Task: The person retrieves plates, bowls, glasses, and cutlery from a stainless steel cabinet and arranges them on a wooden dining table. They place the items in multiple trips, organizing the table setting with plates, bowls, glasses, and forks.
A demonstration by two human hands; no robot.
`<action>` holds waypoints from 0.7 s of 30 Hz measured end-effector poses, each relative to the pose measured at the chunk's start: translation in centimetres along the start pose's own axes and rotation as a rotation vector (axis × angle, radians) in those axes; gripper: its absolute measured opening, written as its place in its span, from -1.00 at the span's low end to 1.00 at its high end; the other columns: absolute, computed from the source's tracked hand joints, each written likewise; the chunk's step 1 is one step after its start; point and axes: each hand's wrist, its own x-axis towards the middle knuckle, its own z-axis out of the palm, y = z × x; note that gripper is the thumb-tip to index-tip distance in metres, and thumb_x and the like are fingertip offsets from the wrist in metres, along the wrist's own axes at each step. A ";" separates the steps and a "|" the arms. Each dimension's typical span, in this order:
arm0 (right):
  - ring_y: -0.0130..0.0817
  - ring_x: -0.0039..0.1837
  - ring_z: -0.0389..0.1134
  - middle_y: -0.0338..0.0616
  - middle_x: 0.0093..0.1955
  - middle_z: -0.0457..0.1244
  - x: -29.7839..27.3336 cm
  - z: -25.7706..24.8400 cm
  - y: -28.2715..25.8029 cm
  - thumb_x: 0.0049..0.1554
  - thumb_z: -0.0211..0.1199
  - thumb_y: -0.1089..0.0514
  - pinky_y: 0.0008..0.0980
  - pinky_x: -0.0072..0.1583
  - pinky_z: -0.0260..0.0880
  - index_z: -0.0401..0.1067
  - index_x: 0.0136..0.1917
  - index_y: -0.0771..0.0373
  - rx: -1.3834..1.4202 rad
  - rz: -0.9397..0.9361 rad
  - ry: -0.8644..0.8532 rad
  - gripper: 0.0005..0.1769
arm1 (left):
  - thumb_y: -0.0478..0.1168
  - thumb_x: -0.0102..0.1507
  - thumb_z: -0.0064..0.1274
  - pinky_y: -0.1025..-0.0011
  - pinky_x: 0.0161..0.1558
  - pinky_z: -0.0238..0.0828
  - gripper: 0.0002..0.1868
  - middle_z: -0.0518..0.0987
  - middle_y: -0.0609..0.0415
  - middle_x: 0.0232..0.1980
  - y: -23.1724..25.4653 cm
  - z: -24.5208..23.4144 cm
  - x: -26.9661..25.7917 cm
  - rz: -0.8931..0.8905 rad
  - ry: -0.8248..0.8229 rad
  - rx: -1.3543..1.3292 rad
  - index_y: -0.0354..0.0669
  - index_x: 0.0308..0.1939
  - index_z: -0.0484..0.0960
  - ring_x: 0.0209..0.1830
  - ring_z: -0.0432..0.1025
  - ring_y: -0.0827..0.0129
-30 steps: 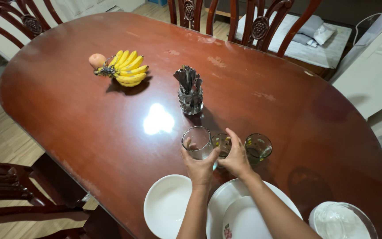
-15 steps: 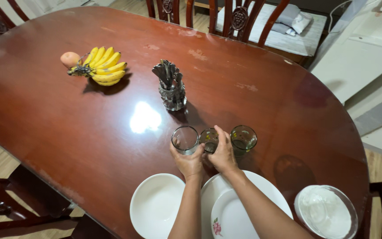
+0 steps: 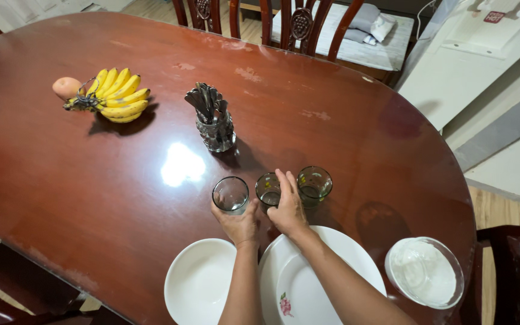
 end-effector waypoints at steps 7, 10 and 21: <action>0.15 0.62 -0.04 0.25 0.63 -0.08 -0.5 -0.1 -0.2 -0.13 0.10 0.45 -0.19 0.51 0.03 0.22 0.48 0.22 0.023 -0.030 0.029 -0.14 | -0.41 -0.13 0.47 0.28 0.40 0.16 0.09 0.33 -0.04 0.42 0.2 0.2 -0.1 0.003 -0.008 -0.047 -0.10 0.42 0.24 0.41 0.26 0.17; 0.14 0.61 -0.02 0.24 0.61 -0.04 -0.7 -0.4 -1.1 -0.09 0.10 0.44 -0.19 0.52 0.03 0.25 0.46 0.24 0.045 -0.086 0.064 -0.19 | -0.40 -0.14 0.47 0.28 0.38 0.19 0.09 0.33 -0.05 0.41 0.1 0.5 0.2 -0.013 -0.002 -0.063 -0.10 0.42 0.23 0.39 0.27 0.17; -0.04 0.53 0.20 0.10 0.50 0.17 -0.7 -1.7 -3.2 -0.02 0.14 0.44 -0.24 0.49 0.16 0.40 0.35 0.30 0.177 -0.174 0.226 -0.37 | -0.46 0.05 0.12 0.19 0.57 -0.22 0.07 0.01 -0.23 0.63 2.7 -1.4 -2.0 0.054 0.065 0.049 -0.21 0.59 -0.07 0.64 -0.09 0.01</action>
